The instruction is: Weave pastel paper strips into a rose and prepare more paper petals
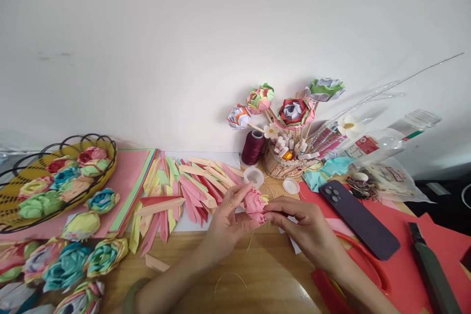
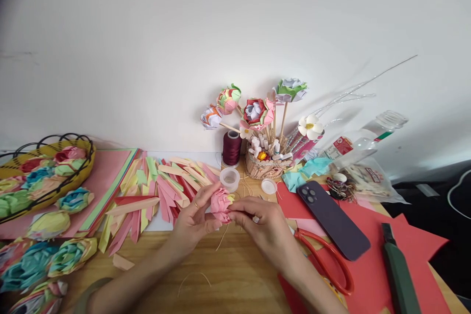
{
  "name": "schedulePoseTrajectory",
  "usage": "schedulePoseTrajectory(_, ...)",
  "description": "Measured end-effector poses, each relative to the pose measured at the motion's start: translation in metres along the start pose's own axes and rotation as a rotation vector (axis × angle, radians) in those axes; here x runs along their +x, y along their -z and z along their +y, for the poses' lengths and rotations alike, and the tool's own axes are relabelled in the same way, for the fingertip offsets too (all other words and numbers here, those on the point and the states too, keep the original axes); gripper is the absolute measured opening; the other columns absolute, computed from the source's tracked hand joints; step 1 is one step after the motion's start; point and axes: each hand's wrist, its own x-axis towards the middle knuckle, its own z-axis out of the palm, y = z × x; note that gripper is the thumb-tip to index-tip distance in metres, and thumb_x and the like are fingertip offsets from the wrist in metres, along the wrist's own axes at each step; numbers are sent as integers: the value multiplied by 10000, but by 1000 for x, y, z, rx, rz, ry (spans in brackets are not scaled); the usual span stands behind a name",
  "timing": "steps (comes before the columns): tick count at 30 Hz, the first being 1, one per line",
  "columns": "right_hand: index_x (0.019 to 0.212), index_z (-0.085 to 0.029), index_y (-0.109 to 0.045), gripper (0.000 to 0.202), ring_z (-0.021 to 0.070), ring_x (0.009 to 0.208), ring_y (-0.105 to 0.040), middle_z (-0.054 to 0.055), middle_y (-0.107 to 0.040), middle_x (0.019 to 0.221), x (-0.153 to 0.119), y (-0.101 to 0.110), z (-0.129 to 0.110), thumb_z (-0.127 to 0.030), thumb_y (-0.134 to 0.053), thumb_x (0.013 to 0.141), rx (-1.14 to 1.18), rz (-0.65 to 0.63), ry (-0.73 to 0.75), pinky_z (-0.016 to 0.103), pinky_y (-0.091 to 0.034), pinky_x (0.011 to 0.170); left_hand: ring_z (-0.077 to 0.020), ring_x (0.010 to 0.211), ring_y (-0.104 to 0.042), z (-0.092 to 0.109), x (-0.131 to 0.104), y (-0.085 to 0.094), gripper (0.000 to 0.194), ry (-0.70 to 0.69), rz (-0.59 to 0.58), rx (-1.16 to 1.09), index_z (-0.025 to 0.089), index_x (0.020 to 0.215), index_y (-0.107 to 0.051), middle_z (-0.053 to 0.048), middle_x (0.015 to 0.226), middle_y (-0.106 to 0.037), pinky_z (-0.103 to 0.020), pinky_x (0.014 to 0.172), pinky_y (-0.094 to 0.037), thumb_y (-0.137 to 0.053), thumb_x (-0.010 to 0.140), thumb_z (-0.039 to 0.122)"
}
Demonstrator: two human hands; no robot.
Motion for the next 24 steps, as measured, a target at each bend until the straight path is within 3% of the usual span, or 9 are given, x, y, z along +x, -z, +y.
schedulePoseTrajectory(11,707,-182,-671,138,131,649,-576,23,-616,708,-1,2,4,-225,-585,806,-41,-26,-19,244,-435,580,-243,1185,-362,-2,-3,0,569,27,-74,77,376,1252,-456,-47,1231,-342,-341,900,-459,-643,733,238)
schedulePoseTrajectory(17,883,-219,-678,196,131,730,-567,26,-610,796,0,7,0,-262,-487,880,28,-131,19,255,-441,643,-259,1251,-288,-2,0,2,568,12,-34,63,371,1248,-462,-45,1255,-351,-332,916,-440,-647,731,229)
schedulePoseTrajectory(24,788,-192,-667,210,118,683,-545,10,-590,747,-1,12,0,-264,-491,877,41,-174,14,239,-427,612,-262,1238,-318,-2,1,2,586,38,-34,46,315,1241,-490,-71,1246,-399,-353,922,-432,-685,690,273)
